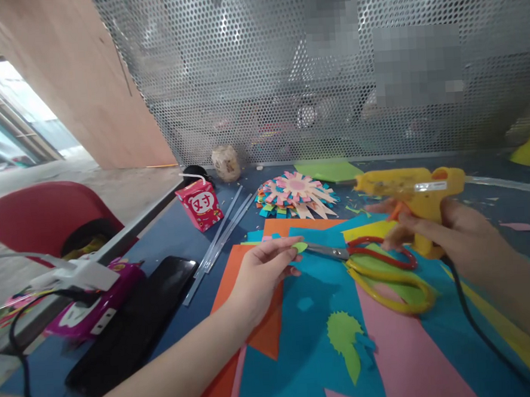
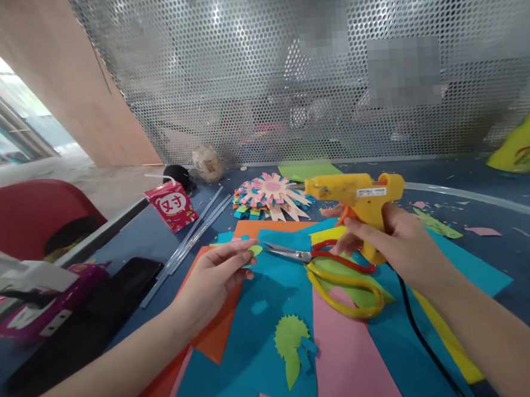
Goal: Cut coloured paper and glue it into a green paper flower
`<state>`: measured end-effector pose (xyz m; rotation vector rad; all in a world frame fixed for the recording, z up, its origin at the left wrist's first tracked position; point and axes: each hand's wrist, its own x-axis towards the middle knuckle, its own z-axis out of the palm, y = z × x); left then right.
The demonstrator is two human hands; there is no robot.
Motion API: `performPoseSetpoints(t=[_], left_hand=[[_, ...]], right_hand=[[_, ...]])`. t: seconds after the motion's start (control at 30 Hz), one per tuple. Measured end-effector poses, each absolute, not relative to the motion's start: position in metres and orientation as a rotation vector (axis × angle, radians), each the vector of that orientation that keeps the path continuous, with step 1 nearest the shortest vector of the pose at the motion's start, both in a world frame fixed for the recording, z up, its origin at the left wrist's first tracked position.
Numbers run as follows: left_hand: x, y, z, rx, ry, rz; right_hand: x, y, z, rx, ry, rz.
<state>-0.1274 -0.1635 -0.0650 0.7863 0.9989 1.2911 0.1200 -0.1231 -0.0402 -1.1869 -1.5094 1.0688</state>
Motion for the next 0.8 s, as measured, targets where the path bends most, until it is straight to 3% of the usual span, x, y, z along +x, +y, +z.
performPoseSetpoints(t=[0.4, 0.8], left_hand=[[-0.131, -0.161, -0.065, 0.915, 1.121, 1.305], [-0.132, -0.161, -0.066, 0.956, 1.138, 1.309]], right_hand=[[0.103, -0.134, -0.046, -1.209, -1.879, 0.772], [0.100, -0.132, -0.054, -1.244, -2.058, 0.844]])
